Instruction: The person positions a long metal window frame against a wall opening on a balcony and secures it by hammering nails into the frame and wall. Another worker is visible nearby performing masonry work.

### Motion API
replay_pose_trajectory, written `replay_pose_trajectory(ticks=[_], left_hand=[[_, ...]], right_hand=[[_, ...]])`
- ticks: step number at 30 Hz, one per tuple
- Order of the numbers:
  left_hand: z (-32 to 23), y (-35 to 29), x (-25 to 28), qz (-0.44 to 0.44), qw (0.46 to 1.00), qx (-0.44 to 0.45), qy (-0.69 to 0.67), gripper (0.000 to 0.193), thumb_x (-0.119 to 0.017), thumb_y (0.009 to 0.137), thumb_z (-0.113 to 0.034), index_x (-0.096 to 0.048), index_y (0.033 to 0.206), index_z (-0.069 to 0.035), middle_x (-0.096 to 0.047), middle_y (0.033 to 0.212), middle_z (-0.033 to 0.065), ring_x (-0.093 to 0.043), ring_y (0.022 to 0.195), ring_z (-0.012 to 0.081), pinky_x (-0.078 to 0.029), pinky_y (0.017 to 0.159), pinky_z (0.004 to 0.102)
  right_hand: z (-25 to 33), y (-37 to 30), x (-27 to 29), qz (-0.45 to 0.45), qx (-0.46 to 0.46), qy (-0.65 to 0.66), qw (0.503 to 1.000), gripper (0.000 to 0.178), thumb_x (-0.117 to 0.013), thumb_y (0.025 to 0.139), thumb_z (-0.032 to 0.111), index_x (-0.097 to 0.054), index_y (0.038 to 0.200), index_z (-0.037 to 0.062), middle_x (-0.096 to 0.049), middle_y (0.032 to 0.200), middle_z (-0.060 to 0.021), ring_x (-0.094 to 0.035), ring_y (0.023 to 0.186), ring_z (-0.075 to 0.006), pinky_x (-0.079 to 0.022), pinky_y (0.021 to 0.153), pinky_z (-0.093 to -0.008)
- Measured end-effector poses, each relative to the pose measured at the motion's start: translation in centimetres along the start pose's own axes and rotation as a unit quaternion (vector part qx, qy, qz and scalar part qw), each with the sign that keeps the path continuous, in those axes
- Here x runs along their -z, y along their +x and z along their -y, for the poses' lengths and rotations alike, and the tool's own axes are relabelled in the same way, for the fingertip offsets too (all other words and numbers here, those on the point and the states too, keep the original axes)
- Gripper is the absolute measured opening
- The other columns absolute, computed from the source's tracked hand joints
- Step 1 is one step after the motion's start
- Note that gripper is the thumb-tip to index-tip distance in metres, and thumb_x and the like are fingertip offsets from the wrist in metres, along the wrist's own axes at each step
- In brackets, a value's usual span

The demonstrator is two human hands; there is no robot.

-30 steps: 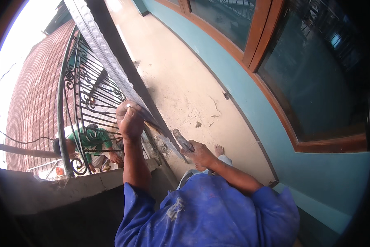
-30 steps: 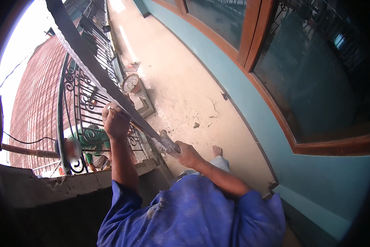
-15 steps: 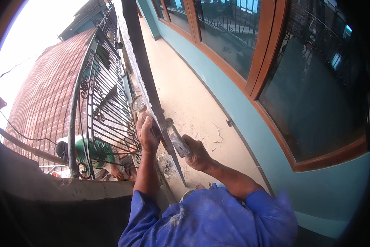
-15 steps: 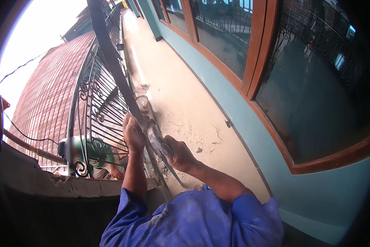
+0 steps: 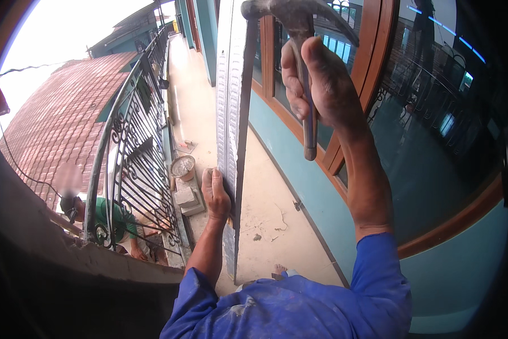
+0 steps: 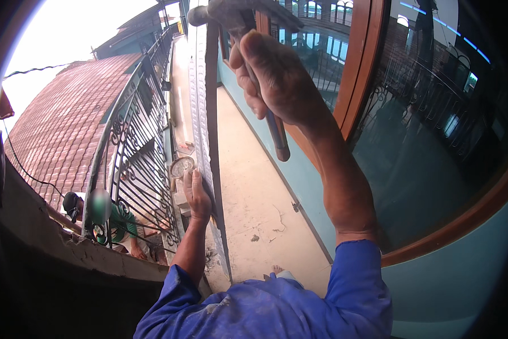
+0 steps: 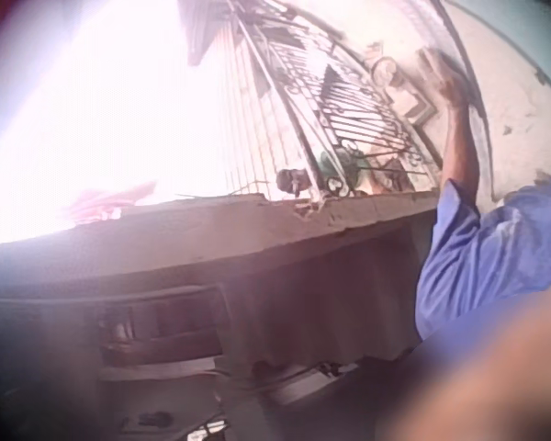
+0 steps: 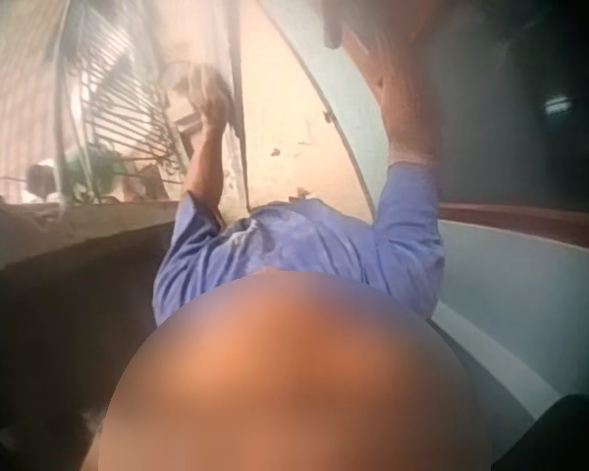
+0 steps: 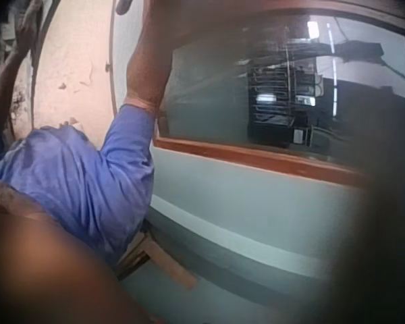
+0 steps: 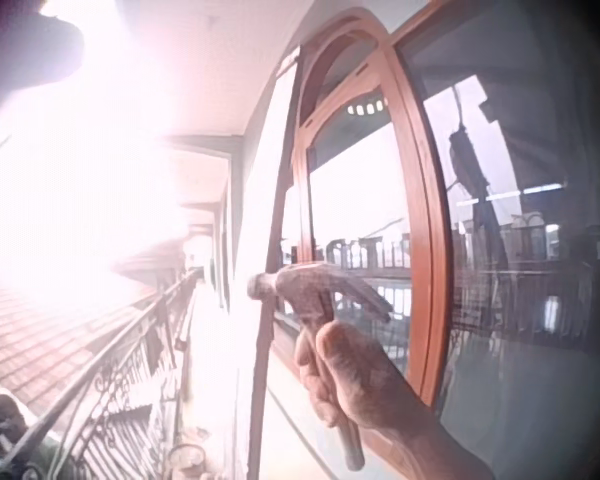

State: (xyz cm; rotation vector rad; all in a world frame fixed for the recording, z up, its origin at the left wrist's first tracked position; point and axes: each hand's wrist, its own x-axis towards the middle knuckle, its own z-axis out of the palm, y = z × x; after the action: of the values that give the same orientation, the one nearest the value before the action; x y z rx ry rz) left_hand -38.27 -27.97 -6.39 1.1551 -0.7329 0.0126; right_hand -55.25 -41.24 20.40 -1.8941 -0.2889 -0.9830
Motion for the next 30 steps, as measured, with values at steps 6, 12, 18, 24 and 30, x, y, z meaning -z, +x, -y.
replay_pose_trajectory(ticks=[6,12,18,24,30], left_hand=[[0.4,-0.7,0.1,-0.003,0.999,-0.027,0.032,0.027,-0.044,0.105,-0.019,-0.050,0.084,-0.003,-0.042,0.074,0.0002,-0.036,0.071,0.0101,-0.033,0.063,0.0282],[1.7,0.1,0.8,0.000,0.999,0.010,-0.040,0.025,-0.046,0.105,-0.017,-0.049,0.083,-0.004,-0.042,0.076,-0.0016,-0.037,0.073,0.0090,-0.033,0.064,0.0277],[1.4,-0.7,1.0,0.030,0.993,0.048,-0.107,0.024,-0.046,0.105,-0.017,-0.049,0.083,-0.006,-0.041,0.078,-0.0035,-0.035,0.075,0.0069,-0.031,0.065,0.0252],[0.0,0.5,2.4,0.019,0.985,0.062,-0.160,0.022,-0.046,0.105,-0.018,-0.052,0.088,-0.005,-0.044,0.082,-0.0042,-0.039,0.077,0.0063,-0.034,0.068,0.0238],[-4.0,1.9,8.1,0.032,0.993,0.078,-0.084,0.040,-0.034,0.102,-0.034,-0.052,0.090,-0.002,-0.053,0.070,0.0081,-0.051,0.054,0.0173,-0.039,0.045,0.0284]], right_hand=[[-3.8,-1.3,-0.1,0.005,-0.064,-0.123,0.990,0.049,-0.044,0.105,0.050,-0.057,0.096,0.0042,-0.053,0.073,-0.0026,-0.054,0.062,-0.0098,-0.045,0.055,-0.0255],[-10.5,-17.1,-9.1,0.072,-0.285,-0.165,0.941,0.041,-0.053,0.105,0.035,-0.060,0.129,0.0025,-0.070,0.101,-0.0201,-0.069,0.099,-0.0281,-0.051,0.084,-0.0364],[-10.2,-14.0,-6.8,-0.066,-0.111,-0.070,0.989,0.054,-0.047,0.105,0.046,-0.062,0.125,-0.0022,-0.066,0.103,-0.0096,-0.057,0.078,-0.0159,-0.049,0.071,-0.0304],[-12.8,-20.9,-12.8,0.049,-0.150,-0.119,0.980,0.059,-0.047,0.103,0.052,-0.064,0.123,0.0001,-0.067,0.083,-0.0067,-0.058,0.064,-0.0192,-0.051,0.066,-0.0338],[-13.6,-31.3,-14.4,-0.123,-0.439,0.238,0.857,0.056,-0.038,0.103,0.059,-0.048,0.092,0.0050,-0.045,0.062,0.0001,-0.041,0.044,-0.0073,-0.038,0.041,-0.0246]])
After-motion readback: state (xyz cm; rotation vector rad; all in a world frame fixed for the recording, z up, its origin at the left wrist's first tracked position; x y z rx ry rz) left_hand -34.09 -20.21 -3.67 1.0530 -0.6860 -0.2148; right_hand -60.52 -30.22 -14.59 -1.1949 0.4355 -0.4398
